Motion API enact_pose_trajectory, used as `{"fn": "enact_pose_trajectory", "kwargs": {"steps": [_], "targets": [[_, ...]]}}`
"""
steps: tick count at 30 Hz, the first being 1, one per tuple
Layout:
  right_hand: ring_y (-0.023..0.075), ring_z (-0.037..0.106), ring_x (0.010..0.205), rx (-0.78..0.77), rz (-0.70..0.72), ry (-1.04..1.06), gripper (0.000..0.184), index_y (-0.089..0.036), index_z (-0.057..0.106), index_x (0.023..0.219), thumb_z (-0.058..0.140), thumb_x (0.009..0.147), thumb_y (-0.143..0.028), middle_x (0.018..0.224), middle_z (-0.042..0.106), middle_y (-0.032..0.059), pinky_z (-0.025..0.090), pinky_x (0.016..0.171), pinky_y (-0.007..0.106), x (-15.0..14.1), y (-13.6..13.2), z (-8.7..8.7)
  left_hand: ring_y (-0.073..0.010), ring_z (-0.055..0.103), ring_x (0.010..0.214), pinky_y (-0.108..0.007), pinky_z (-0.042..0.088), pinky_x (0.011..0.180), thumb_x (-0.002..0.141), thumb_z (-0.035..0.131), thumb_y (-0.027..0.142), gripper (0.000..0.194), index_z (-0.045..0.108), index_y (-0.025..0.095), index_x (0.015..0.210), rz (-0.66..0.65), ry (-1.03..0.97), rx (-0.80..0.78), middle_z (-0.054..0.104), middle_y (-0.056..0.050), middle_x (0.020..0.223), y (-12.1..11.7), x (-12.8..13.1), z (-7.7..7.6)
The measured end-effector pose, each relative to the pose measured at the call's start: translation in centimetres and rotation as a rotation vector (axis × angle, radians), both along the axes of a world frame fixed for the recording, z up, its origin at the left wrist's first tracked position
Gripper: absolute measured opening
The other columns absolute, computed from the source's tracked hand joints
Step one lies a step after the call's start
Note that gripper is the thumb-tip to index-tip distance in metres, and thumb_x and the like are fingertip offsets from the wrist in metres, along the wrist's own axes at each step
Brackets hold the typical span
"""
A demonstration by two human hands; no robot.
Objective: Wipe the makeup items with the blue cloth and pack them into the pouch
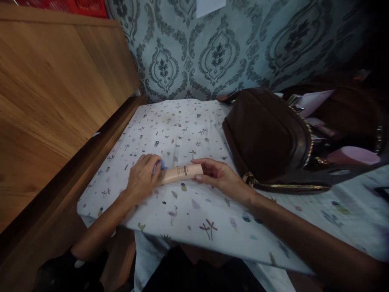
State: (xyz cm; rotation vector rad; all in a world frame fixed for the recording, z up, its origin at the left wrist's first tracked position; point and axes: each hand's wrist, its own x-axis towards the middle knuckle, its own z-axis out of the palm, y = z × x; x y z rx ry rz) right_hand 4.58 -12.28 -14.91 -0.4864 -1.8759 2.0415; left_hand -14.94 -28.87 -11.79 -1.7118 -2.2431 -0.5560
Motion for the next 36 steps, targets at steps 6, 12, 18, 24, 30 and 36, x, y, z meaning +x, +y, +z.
{"fn": "enact_pose_trajectory", "kwargs": {"steps": [6,12,18,24,30,36], "targets": [[0.0174,0.068,0.077,0.030,-0.028,0.032,0.042,-0.019,0.065,0.103,0.082,0.071,-0.040,0.087,0.071,0.0030,0.055,0.069,0.031,0.0,-0.4,0.1,-0.0231,0.056,0.098,-0.037,0.051,0.083,0.102,0.040,0.028,0.026,0.060,0.017,0.115,-0.225,0.104,0.053,0.062,-0.009,0.103,2.9,5.7,0.1],[0.0184,0.067,0.073,0.028,-0.010,0.016,0.041,-0.019,0.064,0.093,0.085,0.067,-0.044,0.080,0.071,0.0027,0.053,0.062,0.030,-0.1,-0.5,0.2,-0.0236,0.061,0.098,-0.037,0.053,0.079,0.103,0.035,0.022,0.033,0.054,0.011,0.128,-0.204,0.332,0.078,0.066,-0.014,0.111,2.7,6.7,-1.7],[0.0176,0.066,0.068,0.047,-0.015,-0.020,0.040,-0.021,0.058,0.088,0.082,0.070,-0.048,0.077,0.069,0.0036,0.052,0.058,0.031,-0.1,-0.5,0.2,-0.0259,0.062,0.098,-0.039,0.055,0.080,0.101,0.042,0.022,0.035,0.052,0.008,0.131,-0.142,0.378,0.044,0.068,-0.015,0.109,-0.8,3.4,-2.1],[0.0170,0.064,0.068,0.112,-0.020,-0.025,0.040,-0.021,0.059,0.091,0.076,0.075,-0.053,0.079,0.070,0.0050,0.051,0.063,0.033,0.1,-0.5,0.6,-0.0280,0.061,0.101,-0.042,0.057,0.080,0.102,0.041,0.030,0.039,0.053,0.013,0.135,-0.031,0.281,-0.056,0.067,-0.015,0.111,-4.5,0.1,-3.1],[0.0154,0.061,0.063,0.136,-0.095,-0.022,0.043,-0.021,0.060,0.100,0.074,0.076,-0.053,0.072,0.065,-0.0003,0.050,0.061,0.031,0.2,-0.5,0.8,-0.0264,0.059,0.091,-0.039,0.055,0.074,0.102,0.041,0.030,0.033,0.056,0.016,0.129,0.018,0.323,0.019,0.065,-0.011,0.096,-4.7,-0.3,-1.6],[0.0166,0.065,0.065,0.058,-0.103,0.046,0.044,-0.022,0.067,0.104,0.077,0.074,-0.052,0.072,0.065,-0.0020,0.054,0.065,0.033,0.0,-0.8,0.8,-0.0253,0.058,0.099,-0.039,0.053,0.083,0.103,0.038,0.035,0.042,0.047,0.014,0.138,-0.162,0.254,0.212,0.061,-0.014,0.107,0.3,5.0,0.5]]}}
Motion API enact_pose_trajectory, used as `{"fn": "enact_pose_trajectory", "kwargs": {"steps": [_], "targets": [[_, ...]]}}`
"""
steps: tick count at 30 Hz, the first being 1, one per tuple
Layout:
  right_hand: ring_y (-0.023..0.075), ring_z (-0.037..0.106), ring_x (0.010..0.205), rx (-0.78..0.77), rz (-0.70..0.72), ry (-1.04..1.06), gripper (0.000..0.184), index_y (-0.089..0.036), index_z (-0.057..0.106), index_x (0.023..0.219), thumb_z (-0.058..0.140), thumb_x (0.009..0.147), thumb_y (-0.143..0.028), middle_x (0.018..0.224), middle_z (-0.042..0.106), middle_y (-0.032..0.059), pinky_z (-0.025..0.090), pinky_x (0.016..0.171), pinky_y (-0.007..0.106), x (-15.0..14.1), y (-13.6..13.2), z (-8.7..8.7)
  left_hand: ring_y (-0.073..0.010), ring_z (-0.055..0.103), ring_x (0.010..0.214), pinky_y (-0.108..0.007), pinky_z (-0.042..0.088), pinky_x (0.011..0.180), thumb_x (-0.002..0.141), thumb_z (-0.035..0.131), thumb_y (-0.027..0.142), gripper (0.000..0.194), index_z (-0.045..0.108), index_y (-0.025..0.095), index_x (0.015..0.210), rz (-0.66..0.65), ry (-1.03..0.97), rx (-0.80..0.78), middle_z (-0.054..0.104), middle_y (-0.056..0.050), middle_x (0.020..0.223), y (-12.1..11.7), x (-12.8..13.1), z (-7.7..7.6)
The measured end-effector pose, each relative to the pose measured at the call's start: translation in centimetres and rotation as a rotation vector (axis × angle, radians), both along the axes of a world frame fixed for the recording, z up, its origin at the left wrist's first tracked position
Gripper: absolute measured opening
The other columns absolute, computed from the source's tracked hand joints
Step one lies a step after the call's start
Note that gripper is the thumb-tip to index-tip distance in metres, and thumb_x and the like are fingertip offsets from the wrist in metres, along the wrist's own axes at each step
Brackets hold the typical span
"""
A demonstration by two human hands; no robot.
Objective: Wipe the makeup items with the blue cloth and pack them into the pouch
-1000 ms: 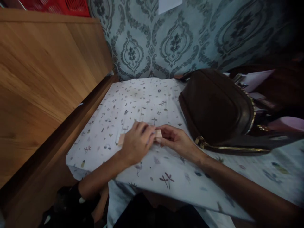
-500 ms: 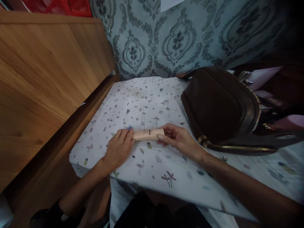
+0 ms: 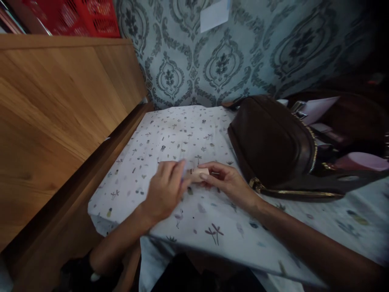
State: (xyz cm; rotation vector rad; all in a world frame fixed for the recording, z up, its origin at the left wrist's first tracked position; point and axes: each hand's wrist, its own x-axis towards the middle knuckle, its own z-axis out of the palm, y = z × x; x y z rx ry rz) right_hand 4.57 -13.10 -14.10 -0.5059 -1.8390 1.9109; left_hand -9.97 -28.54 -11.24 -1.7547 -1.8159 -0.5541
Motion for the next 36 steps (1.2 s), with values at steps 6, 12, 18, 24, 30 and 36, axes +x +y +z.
{"fn": "enact_pose_trajectory", "kwargs": {"steps": [6,12,18,24,30,36], "targets": [[0.0204,0.068,0.083,-0.083,0.002,0.056,0.041,-0.021,0.071,0.094,0.082,0.067,-0.050,0.087,0.074,0.0026,0.056,0.078,0.035,-0.2,0.4,-0.4,-0.0307,0.058,0.108,-0.042,0.046,0.083,0.099,0.039,0.055,0.063,0.046,0.008,0.139,-0.123,0.176,-0.186,0.062,-0.020,0.124,4.1,2.1,-1.6],[0.0171,0.068,0.070,-0.166,0.004,-0.032,0.044,-0.018,0.070,0.094,0.083,0.069,-0.052,0.076,0.072,0.0033,0.055,0.067,0.029,-0.1,0.7,-0.2,-0.0266,0.059,0.098,-0.040,0.041,0.081,0.103,0.039,0.043,0.044,0.052,0.011,0.130,-0.107,0.239,-0.213,0.066,-0.014,0.111,3.8,-1.3,-1.7],[0.0176,0.066,0.062,-0.195,-0.085,-0.108,0.045,-0.019,0.066,0.083,0.078,0.071,-0.061,0.067,0.069,0.0056,0.052,0.056,0.028,-0.1,0.7,-0.1,-0.0269,0.057,0.098,-0.039,0.042,0.082,0.104,0.033,0.044,0.042,0.056,0.013,0.118,0.015,0.099,-0.327,0.065,-0.013,0.106,2.6,-6.3,-1.9],[0.0231,0.067,0.087,-0.128,-0.183,-0.117,0.035,-0.027,0.072,0.092,0.084,0.068,-0.050,0.100,0.074,0.0090,0.057,0.073,0.035,-0.3,0.4,-0.5,-0.0260,0.059,0.094,-0.037,0.044,0.083,0.104,0.028,0.047,0.048,0.059,0.012,0.104,0.062,-0.072,-0.327,0.065,-0.013,0.097,2.8,-8.7,-2.6],[0.0266,0.065,0.082,0.036,-0.215,-0.073,0.041,-0.033,0.072,0.097,0.087,0.063,-0.049,0.096,0.073,0.0046,0.055,0.070,0.042,-0.4,0.6,-1.1,-0.0216,0.061,0.081,-0.032,0.044,0.075,0.105,0.027,0.047,0.047,0.059,0.016,0.090,-0.021,-0.236,-0.382,0.065,-0.008,0.086,4.5,-9.7,-2.6],[0.0193,0.061,0.068,0.077,-0.247,-0.080,0.041,-0.026,0.067,0.083,0.082,0.066,-0.060,0.078,0.071,0.0026,0.049,0.057,0.030,-0.1,1.2,-0.7,-0.0198,0.060,0.069,-0.029,0.041,0.066,0.104,0.037,0.046,0.042,0.058,0.019,0.080,0.198,-0.351,-0.315,0.061,-0.003,0.068,5.6,-12.3,-2.1]]}}
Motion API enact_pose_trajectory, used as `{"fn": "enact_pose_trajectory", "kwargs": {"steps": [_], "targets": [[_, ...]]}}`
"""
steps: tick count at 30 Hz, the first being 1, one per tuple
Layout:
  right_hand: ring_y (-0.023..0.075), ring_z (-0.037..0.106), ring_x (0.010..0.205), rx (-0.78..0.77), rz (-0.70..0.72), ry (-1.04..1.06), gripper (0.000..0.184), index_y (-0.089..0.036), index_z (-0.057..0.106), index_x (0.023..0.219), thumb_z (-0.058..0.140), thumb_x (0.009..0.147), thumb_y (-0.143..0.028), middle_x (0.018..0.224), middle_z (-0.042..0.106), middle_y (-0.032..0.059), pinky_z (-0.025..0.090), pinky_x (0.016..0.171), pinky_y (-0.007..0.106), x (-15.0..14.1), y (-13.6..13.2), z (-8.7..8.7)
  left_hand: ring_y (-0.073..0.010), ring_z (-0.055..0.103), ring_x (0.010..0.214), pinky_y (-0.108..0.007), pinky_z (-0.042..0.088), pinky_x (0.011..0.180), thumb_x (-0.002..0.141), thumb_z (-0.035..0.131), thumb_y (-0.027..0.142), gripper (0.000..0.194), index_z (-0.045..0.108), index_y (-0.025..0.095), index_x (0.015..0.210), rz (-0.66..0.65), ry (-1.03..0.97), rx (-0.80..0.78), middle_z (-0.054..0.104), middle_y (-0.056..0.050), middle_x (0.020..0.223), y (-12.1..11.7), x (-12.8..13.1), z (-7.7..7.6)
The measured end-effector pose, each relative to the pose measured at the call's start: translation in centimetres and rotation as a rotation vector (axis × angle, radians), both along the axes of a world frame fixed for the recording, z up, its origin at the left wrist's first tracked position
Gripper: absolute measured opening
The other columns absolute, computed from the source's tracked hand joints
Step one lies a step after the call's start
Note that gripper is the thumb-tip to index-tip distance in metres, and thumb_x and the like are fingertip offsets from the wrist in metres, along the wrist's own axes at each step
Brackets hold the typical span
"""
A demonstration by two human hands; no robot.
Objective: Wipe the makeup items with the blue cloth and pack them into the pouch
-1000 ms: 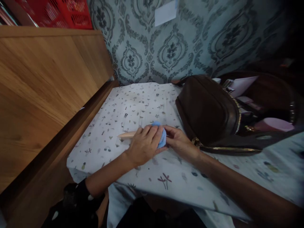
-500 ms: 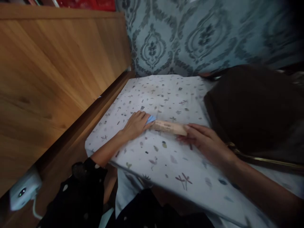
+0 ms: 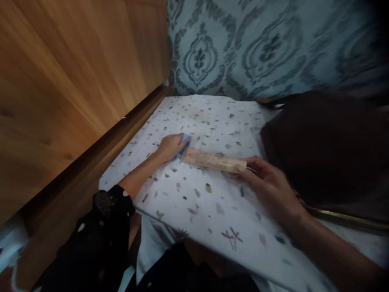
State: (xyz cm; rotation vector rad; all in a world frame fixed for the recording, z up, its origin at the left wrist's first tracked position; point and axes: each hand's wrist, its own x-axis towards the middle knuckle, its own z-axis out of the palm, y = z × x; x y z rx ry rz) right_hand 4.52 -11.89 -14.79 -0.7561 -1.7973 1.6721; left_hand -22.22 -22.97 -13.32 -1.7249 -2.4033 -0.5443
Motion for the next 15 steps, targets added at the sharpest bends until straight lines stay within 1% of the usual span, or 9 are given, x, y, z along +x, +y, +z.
{"fn": "enact_pose_trajectory", "kwargs": {"steps": [2,4,5,7,8,9,10,12,15], "targets": [[0.0178,0.060,0.063,0.012,-0.020,-0.029,0.042,-0.023,0.063,0.075,0.079,0.070,-0.062,0.071,0.069,0.0028,0.048,0.055,0.029,0.0,0.2,0.1,-0.0206,0.060,0.069,-0.030,0.040,0.064,0.104,0.036,0.046,0.042,0.058,0.018,0.082,0.092,0.013,0.106,0.060,-0.003,0.067,0.5,0.3,0.4],[0.0171,0.061,0.062,0.009,-0.033,-0.012,0.041,-0.023,0.063,0.078,0.077,0.071,-0.060,0.070,0.068,0.0020,0.049,0.057,0.029,-0.1,0.3,-0.1,-0.0207,0.061,0.073,-0.032,0.042,0.067,0.105,0.028,0.046,0.045,0.059,0.017,0.092,0.070,0.020,0.193,0.063,-0.005,0.075,1.0,2.1,1.0],[0.0167,0.061,0.062,0.005,-0.035,0.015,0.041,-0.023,0.064,0.085,0.078,0.072,-0.059,0.070,0.068,0.0010,0.049,0.058,0.029,-0.2,0.4,-0.2,-0.0208,0.062,0.079,-0.032,0.043,0.070,0.106,0.026,0.046,0.046,0.059,0.016,0.097,0.009,0.024,0.252,0.066,-0.007,0.082,1.2,3.5,1.2],[0.0157,0.060,0.060,0.006,-0.027,0.070,0.044,-0.023,0.065,0.098,0.078,0.072,-0.056,0.069,0.066,-0.0012,0.050,0.058,0.029,-0.2,0.4,-0.3,-0.0227,0.063,0.096,-0.034,0.046,0.078,0.106,0.023,0.047,0.047,0.058,0.015,0.108,-0.187,0.075,0.311,0.069,-0.011,0.102,1.6,7.0,1.4],[0.0151,0.059,0.059,0.019,-0.016,0.089,0.044,-0.023,0.066,0.099,0.078,0.072,-0.055,0.069,0.065,-0.0019,0.050,0.058,0.028,-0.2,0.4,-0.4,-0.0237,0.063,0.101,-0.036,0.046,0.081,0.105,0.023,0.048,0.048,0.057,0.015,0.114,-0.312,0.136,0.289,0.069,-0.011,0.107,1.8,8.8,1.3],[0.0147,0.059,0.060,0.037,-0.002,0.097,0.042,-0.023,0.066,0.096,0.079,0.072,-0.054,0.069,0.064,-0.0019,0.050,0.059,0.028,-0.2,0.4,-0.4,-0.0245,0.063,0.099,-0.038,0.046,0.082,0.105,0.025,0.050,0.050,0.056,0.015,0.118,-0.411,0.208,0.251,0.070,-0.011,0.108,2.0,10.3,1.2],[0.0145,0.058,0.060,0.056,0.010,0.095,0.038,-0.022,0.067,0.091,0.078,0.072,-0.053,0.069,0.064,-0.0016,0.050,0.059,0.028,-0.2,0.5,-0.3,-0.0254,0.063,0.100,-0.040,0.045,0.083,0.104,0.026,0.051,0.052,0.055,0.013,0.123,-0.453,0.265,0.217,0.070,-0.011,0.109,2.1,11.4,0.9],[0.0143,0.057,0.061,0.064,0.014,0.078,0.035,-0.021,0.067,0.083,0.078,0.072,-0.052,0.069,0.064,-0.0010,0.050,0.059,0.028,0.0,0.6,-0.3,-0.0261,0.063,0.098,-0.041,0.044,0.083,0.104,0.028,0.052,0.053,0.054,0.011,0.125,-0.470,0.353,0.160,0.070,-0.011,0.107,2.1,12.2,0.3],[0.0137,0.059,0.060,0.008,0.000,0.063,0.035,-0.020,0.068,0.089,0.078,0.073,-0.050,0.069,0.063,-0.0012,0.051,0.060,0.029,0.1,0.7,-0.3,-0.0257,0.063,0.093,-0.039,0.043,0.079,0.104,0.027,0.052,0.051,0.059,0.013,0.114,-0.423,0.391,0.100,0.070,-0.011,0.100,1.8,10.3,-0.7]]}}
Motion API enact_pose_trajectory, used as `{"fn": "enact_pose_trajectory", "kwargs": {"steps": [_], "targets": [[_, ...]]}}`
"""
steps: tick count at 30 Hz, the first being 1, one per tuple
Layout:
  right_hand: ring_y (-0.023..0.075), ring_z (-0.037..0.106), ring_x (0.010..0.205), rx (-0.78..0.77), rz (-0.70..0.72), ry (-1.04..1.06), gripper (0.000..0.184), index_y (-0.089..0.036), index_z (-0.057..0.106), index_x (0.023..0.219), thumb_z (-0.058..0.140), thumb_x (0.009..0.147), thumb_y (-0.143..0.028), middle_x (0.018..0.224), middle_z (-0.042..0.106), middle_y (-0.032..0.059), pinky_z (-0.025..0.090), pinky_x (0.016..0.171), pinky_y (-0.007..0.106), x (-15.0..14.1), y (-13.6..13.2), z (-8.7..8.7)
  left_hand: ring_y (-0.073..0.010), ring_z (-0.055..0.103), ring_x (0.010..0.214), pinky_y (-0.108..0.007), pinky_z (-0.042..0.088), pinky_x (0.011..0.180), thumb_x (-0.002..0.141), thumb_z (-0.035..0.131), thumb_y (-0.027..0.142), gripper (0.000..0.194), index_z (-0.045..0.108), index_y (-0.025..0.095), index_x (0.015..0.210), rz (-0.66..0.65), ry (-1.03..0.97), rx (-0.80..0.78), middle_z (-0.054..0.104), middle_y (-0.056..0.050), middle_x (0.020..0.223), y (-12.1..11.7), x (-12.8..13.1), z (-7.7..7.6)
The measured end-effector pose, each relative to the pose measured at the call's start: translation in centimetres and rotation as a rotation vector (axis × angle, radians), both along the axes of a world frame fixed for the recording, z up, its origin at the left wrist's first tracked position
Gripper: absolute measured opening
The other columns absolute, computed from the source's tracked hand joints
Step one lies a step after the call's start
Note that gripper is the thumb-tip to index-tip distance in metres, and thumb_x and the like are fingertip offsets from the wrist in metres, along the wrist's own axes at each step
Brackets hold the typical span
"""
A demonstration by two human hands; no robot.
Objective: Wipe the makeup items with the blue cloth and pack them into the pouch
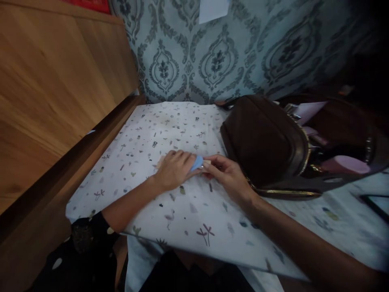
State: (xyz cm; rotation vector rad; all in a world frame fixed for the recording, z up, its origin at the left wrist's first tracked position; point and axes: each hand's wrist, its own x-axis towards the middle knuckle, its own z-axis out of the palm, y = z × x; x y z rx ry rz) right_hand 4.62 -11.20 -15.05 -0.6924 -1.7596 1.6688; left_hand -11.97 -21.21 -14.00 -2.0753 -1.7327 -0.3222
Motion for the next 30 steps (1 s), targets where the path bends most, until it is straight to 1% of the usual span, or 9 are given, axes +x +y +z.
{"fn": "enact_pose_trajectory", "kwargs": {"steps": [4,7,12,16,19,21,23,26,30], "targets": [[0.0132,0.060,0.061,-0.022,0.007,-0.003,0.035,-0.019,0.068,0.095,0.075,0.076,-0.048,0.071,0.063,-0.0008,0.053,0.062,0.029,0.1,0.1,0.0,-0.0234,0.061,0.083,-0.035,0.045,0.072,0.103,0.020,0.056,0.059,0.061,0.015,0.098,0.038,-0.161,-0.071,0.067,-0.010,0.088,-0.6,-4.4,-0.6],[0.0139,0.062,0.064,-0.005,0.034,-0.022,0.036,-0.020,0.067,0.097,0.075,0.077,-0.049,0.077,0.065,0.0005,0.053,0.062,0.030,0.1,0.2,0.1,-0.0216,0.059,0.079,-0.034,0.046,0.070,0.104,0.017,0.053,0.057,0.059,0.018,0.086,0.106,-0.356,-0.117,0.064,-0.007,0.081,-0.5,-6.2,-0.6],[0.0187,0.068,0.085,0.020,0.155,0.040,0.049,-0.024,0.062,0.113,0.080,0.071,-0.041,0.094,0.070,0.0031,0.056,0.074,0.032,0.2,0.2,0.0,-0.0219,0.060,0.077,-0.034,0.046,0.070,0.104,0.022,0.054,0.052,0.055,0.020,0.080,0.206,-0.430,-0.074,0.061,-0.005,0.077,0.2,-6.9,-1.0],[0.0189,0.067,0.087,0.157,0.117,0.030,0.039,-0.023,0.064,0.112,0.074,0.078,-0.039,0.097,0.070,0.0040,0.056,0.076,0.033,0.2,-0.2,0.0,-0.0221,0.062,0.077,-0.035,0.047,0.071,0.105,0.025,0.049,0.047,0.059,0.019,0.094,0.286,-0.447,0.116,0.064,-0.006,0.080,-0.1,-6.2,-0.7],[0.0175,0.064,0.081,0.240,0.078,0.001,0.034,-0.022,0.064,0.109,0.073,0.079,-0.037,0.089,0.068,0.0019,0.055,0.073,0.033,0.3,-0.7,0.2,-0.0224,0.064,0.094,-0.035,0.048,0.082,0.106,0.027,0.040,0.040,0.057,0.017,0.117,0.125,-0.436,0.289,0.069,-0.010,0.102,-0.5,-4.0,0.2],[0.0168,0.063,0.078,0.259,0.073,0.006,0.030,-0.022,0.065,0.105,0.072,0.080,-0.036,0.085,0.067,0.0007,0.054,0.072,0.032,0.3,-0.8,0.3,-0.0235,0.063,0.104,-0.037,0.047,0.089,0.105,0.031,0.039,0.040,0.052,0.016,0.130,-0.066,-0.330,0.281,0.068,-0.013,0.114,-0.5,-2.0,0.6],[0.0160,0.062,0.076,0.244,0.066,0.026,0.026,-0.021,0.065,0.099,0.072,0.079,-0.036,0.083,0.066,0.0002,0.054,0.071,0.031,0.2,-0.8,0.3,-0.0254,0.063,0.102,-0.041,0.045,0.090,0.104,0.035,0.044,0.044,0.049,0.016,0.134,-0.195,-0.148,0.207,0.069,-0.013,0.115,-0.3,-0.4,0.7],[0.0162,0.063,0.075,0.152,0.056,0.049,0.032,-0.020,0.064,0.096,0.076,0.075,-0.041,0.083,0.067,0.0009,0.054,0.071,0.031,0.2,-0.5,0.3,-0.0266,0.064,0.096,-0.043,0.044,0.087,0.103,0.037,0.047,0.047,0.052,0.014,0.132,-0.174,0.020,0.124,0.070,-0.013,0.107,0.0,-0.3,0.6],[0.0160,0.061,0.068,0.093,0.038,0.010,0.038,-0.020,0.062,0.099,0.076,0.074,-0.047,0.077,0.066,0.0007,0.053,0.062,0.031,0.2,0.0,0.5,-0.0268,0.064,0.087,-0.039,0.046,0.076,0.100,0.035,0.058,0.054,0.059,0.013,0.117,-0.055,0.017,0.031,0.070,-0.012,0.095,-0.3,-3.7,0.2]]}}
